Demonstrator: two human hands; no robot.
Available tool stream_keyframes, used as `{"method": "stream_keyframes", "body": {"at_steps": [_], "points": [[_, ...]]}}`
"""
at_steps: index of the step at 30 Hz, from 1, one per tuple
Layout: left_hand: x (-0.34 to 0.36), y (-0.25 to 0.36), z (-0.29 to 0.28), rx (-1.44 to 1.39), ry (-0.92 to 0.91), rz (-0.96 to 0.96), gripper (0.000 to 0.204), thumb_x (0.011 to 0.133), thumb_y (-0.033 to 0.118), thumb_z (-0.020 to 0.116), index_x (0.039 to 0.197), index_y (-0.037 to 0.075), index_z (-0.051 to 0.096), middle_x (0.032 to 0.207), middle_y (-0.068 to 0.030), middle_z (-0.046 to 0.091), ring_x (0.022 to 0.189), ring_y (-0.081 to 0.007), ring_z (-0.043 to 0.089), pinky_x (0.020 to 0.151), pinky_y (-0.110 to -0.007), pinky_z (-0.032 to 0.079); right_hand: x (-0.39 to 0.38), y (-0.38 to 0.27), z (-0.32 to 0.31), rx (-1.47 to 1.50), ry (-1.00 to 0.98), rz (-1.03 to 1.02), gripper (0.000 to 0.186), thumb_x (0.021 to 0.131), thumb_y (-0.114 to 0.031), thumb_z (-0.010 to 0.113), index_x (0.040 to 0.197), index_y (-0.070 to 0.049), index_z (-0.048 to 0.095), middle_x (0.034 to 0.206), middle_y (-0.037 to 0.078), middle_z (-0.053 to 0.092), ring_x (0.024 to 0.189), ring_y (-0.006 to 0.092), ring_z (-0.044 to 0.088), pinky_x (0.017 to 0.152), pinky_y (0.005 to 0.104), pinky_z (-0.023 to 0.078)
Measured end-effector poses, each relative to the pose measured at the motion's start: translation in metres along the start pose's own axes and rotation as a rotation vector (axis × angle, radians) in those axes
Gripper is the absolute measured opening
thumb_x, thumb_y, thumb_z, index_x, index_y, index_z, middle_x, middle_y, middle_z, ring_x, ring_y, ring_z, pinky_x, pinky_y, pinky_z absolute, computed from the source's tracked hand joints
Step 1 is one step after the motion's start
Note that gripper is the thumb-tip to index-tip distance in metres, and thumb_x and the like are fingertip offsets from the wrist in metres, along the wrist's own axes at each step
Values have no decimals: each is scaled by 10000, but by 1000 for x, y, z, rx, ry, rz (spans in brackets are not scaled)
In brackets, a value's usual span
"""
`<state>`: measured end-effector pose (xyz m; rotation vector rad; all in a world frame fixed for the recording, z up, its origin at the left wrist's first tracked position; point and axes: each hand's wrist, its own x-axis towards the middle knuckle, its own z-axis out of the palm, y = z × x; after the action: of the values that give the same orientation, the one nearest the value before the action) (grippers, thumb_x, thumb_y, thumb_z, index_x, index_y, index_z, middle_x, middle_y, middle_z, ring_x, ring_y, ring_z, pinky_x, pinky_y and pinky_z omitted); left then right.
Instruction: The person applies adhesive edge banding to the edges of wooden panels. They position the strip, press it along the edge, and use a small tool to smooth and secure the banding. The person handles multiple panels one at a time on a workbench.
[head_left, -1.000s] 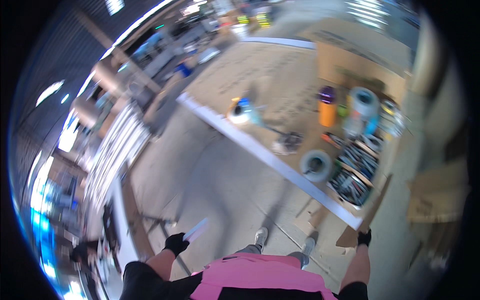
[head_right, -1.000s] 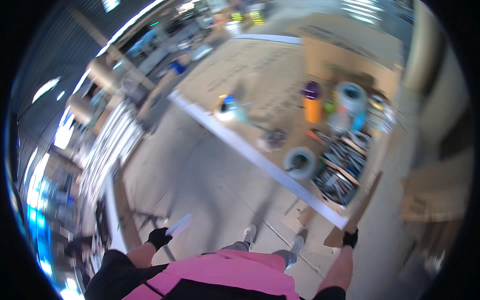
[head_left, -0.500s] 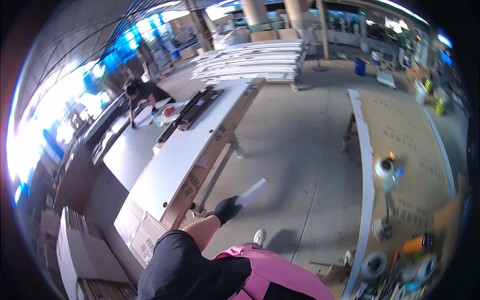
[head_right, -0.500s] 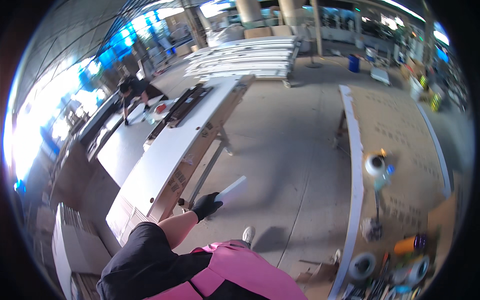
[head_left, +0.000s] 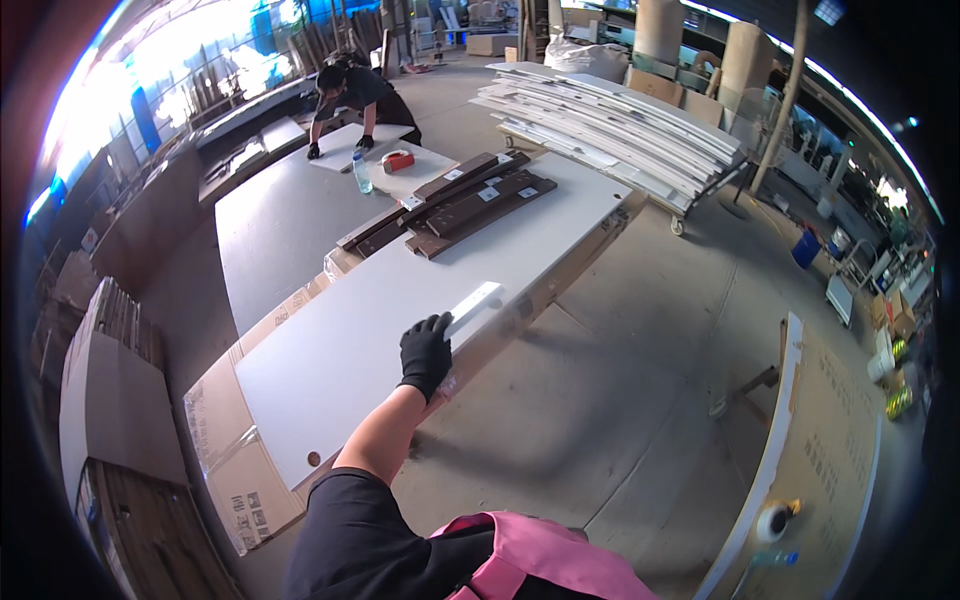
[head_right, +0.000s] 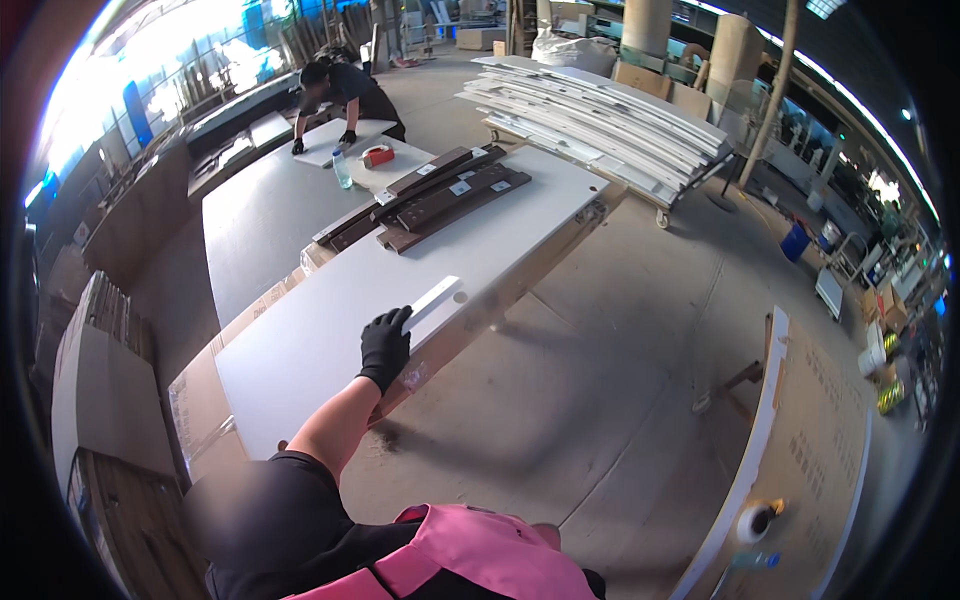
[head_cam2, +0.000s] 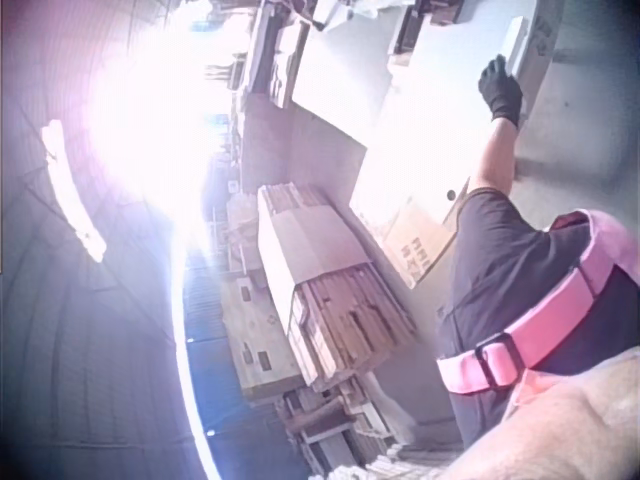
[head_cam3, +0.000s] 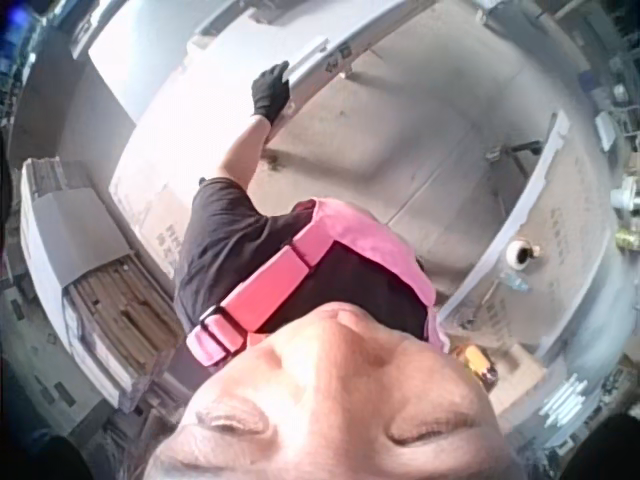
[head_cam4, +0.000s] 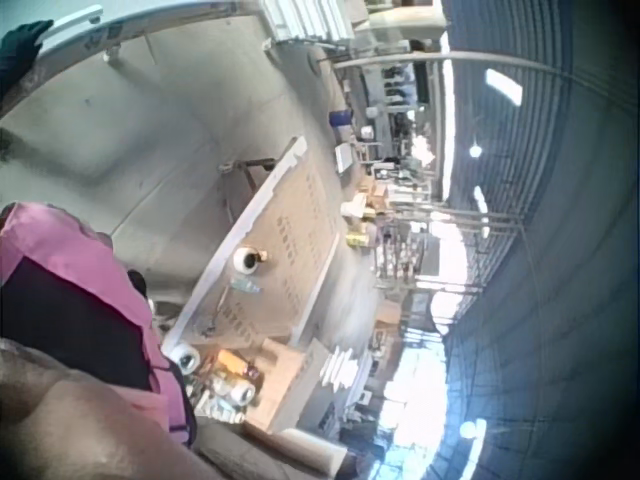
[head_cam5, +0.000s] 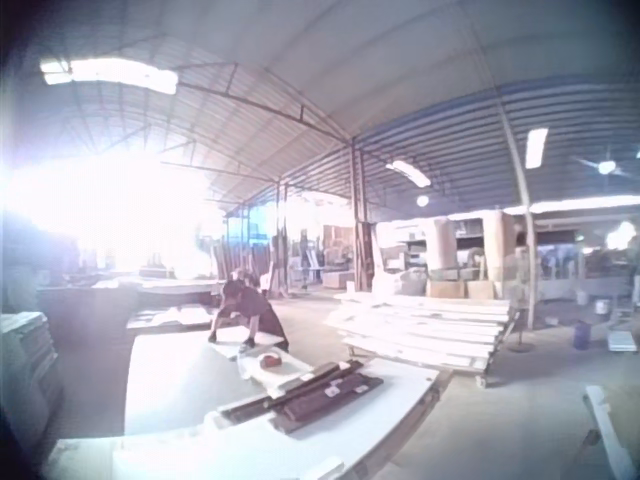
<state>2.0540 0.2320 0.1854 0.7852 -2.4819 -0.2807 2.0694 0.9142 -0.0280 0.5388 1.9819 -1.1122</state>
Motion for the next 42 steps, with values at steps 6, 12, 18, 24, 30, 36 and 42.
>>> {"method": "stream_keyframes", "body": {"at_steps": [6, 12, 18, 24, 30, 36, 42], "points": [[45, -17, 63, 281, -227, -174, 625, 906, 450, 626, 1497, 302, 488, 1519, -235, 435, 1409, -435, 391, 1148, -602, 264, 90, -123, -24, -133, -56, -6, 311, 927, -304, 625, 1171, -114, 661, 932, 126, 689, 774, 291, 638, 646, 467, 497], [80, 6, 106, 268, -259, -273, 670, 890, 511, 619, 1511, 298, 483, 1472, -252, 411, 1386, -438, 348, 1168, -592, 214, 229, -269, -92, -339, -142, -14, 308, 930, -272, 631, 1183, -100, 665, 961, 115, 694, 785, 271, 642, 649, 446, 497], [128, 66, 157, 328, -238, -339, 711, 901, 516, 605, 1542, 273, 414, 1479, -237, 406, 1369, -426, 372, 1171, -572, 222, 357, -485, -139, -605, -112, -351, 305, 933, -239, 636, 1195, -85, 669, 989, 104, 699, 796, 251, 645, 651, 424, 498], [219, 106, 217, 339, -247, -352, 748, 913, 505, 600, 1564, 227, 357, 1518, -242, 386, 1394, -422, 361, 1166, -574, 219, 444, -694, -102, -252, -268, -427, 385, 956, -155, 632, 1324, -42, 614, 965, 48, 659, 774, 159, 602, 656, 305, 498], [359, 161, 295, 237, -260, -282, 741, 898, 458, 643, 1544, 190, 398, 1498, -207, 426, 1319, -403, 435, 1082, -540, 322, 474, -708, -105, -457, -240, -510, 282, 1009, -225, 612, 1194, -18, 665, 912, 37, 653, 771, 136, 609, 689, 288, 513], [461, 202, 335, 121, -380, -241, 825, 835, 512, 686, 1517, 124, 429, 1433, -197, 505, 1101, -395, 532, 938, -489, 418, 435, -719, -205, -724, -193, -180, 383, 910, -357, 656, 1141, -51, 680, 1056, 227, 684, 979, 414, 655, 847, 474, 517], [499, 216, 365, 37, -152, -210, 759, 779, 452, 758, 1423, 115, 538, 1364, -205, 549, 1125, -426, 520, 957, -519, 415, 478, -792, -220, -540, -78, -68, 307, 898, -309, 644, 1068, -57, 681, 966, 200, 674, 877, 377, 641, 759, 458, 503]]}}
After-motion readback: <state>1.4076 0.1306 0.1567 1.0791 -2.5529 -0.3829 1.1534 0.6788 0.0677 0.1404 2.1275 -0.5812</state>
